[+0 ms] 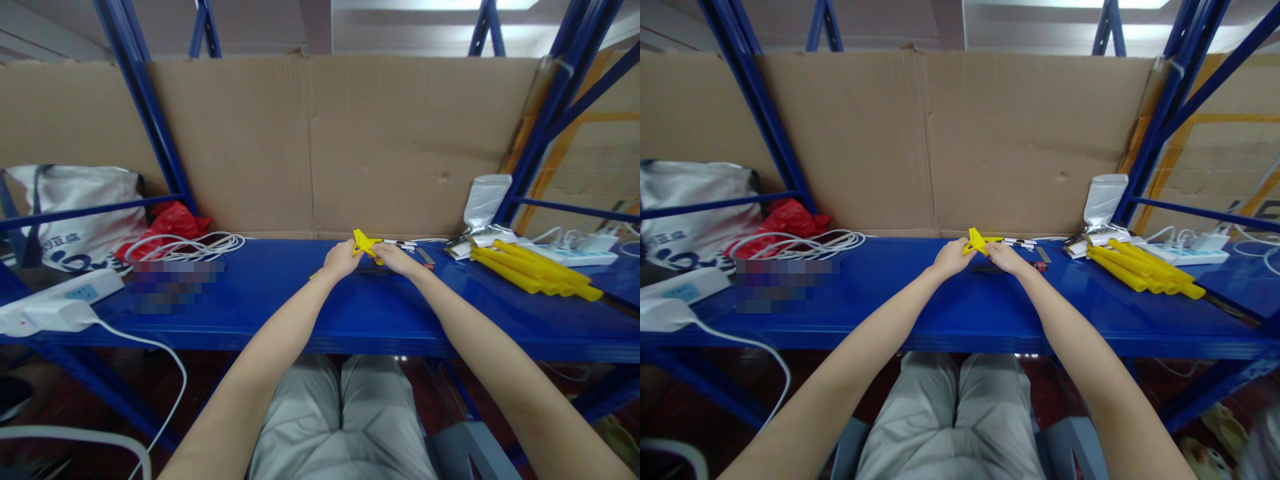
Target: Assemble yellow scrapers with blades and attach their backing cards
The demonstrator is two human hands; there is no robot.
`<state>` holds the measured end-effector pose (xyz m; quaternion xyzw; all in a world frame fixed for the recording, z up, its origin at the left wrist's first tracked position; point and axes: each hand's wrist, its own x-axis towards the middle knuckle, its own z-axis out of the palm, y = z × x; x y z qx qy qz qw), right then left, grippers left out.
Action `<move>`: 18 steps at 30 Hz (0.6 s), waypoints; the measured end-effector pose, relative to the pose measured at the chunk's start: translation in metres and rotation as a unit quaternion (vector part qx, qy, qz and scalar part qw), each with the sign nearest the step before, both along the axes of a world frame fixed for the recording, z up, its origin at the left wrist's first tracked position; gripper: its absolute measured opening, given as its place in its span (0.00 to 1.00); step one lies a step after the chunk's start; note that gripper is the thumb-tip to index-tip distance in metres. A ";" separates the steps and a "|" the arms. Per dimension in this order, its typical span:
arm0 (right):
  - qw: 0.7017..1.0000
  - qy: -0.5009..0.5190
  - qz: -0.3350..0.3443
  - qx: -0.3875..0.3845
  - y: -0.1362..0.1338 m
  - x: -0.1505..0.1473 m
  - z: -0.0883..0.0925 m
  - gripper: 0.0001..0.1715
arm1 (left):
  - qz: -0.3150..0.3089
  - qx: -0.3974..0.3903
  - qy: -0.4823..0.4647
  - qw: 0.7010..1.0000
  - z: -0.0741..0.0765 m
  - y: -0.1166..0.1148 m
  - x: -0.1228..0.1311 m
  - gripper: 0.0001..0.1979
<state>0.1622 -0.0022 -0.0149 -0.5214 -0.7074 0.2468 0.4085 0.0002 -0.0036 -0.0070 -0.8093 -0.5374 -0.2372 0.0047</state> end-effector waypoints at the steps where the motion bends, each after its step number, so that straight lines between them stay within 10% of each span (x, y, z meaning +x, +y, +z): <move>1: 1.000 -0.007 0.005 0.003 0.001 0.001 0.000 0.15 | -0.005 -0.001 -0.002 1.000 0.000 0.000 -0.001 0.16; 11: 0.986 -0.071 -0.134 0.066 0.011 0.035 0.011 0.16 | -0.012 -0.012 0.000 1.000 -0.005 0.010 -0.007 0.17; 18: 0.890 -0.221 -0.399 -0.005 0.017 0.108 -0.001 0.14 | -0.006 -0.022 0.013 1.000 -0.005 0.008 -0.005 0.17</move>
